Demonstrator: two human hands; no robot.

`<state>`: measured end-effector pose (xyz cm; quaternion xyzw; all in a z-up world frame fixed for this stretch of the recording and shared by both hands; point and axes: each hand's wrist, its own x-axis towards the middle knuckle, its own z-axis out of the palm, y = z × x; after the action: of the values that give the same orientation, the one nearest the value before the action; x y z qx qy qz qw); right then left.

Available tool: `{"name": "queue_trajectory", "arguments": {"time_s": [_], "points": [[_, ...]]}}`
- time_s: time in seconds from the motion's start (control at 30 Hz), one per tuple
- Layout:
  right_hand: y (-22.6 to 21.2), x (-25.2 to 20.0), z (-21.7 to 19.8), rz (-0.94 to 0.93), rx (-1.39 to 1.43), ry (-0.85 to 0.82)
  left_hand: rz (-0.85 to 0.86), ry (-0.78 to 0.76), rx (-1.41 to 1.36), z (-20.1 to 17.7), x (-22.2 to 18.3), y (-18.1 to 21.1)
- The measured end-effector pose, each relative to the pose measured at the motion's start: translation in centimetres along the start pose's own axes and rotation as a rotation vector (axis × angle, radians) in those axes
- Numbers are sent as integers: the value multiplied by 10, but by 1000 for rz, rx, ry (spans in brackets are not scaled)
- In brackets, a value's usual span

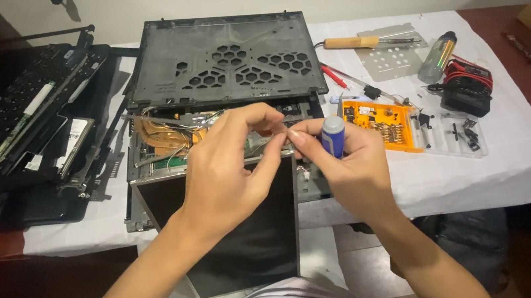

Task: Disassembling a laptop by removing screws and the display panel to access internal hardware.

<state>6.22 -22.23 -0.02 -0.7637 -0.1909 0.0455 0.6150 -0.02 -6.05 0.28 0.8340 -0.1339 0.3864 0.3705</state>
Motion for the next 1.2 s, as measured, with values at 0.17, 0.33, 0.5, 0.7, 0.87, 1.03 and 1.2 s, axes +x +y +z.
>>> {"name": "queue_trajectory", "arguments": {"time_s": [0.17,0.33,0.5,0.7,0.87,1.03,1.2], "points": [[-2,1,4,-52,-18,14,-71,-49,22,-2,1,-3],[1,2,4,-92,4,-10,-105,-177,9,-5,2,-13],[3,5,-2,-82,61,-70,-120,-288,-50,-13,8,-19],[0,4,-4,-42,139,-66,-171,-463,-1,-23,21,-12],[4,2,-4,0,163,-54,-133,-498,51,-22,24,-11],[1,1,-5,-27,163,-52,-162,-548,70,-22,27,-9],[-2,0,-7,-57,96,-66,-101,-561,137,-22,24,-11]]}}
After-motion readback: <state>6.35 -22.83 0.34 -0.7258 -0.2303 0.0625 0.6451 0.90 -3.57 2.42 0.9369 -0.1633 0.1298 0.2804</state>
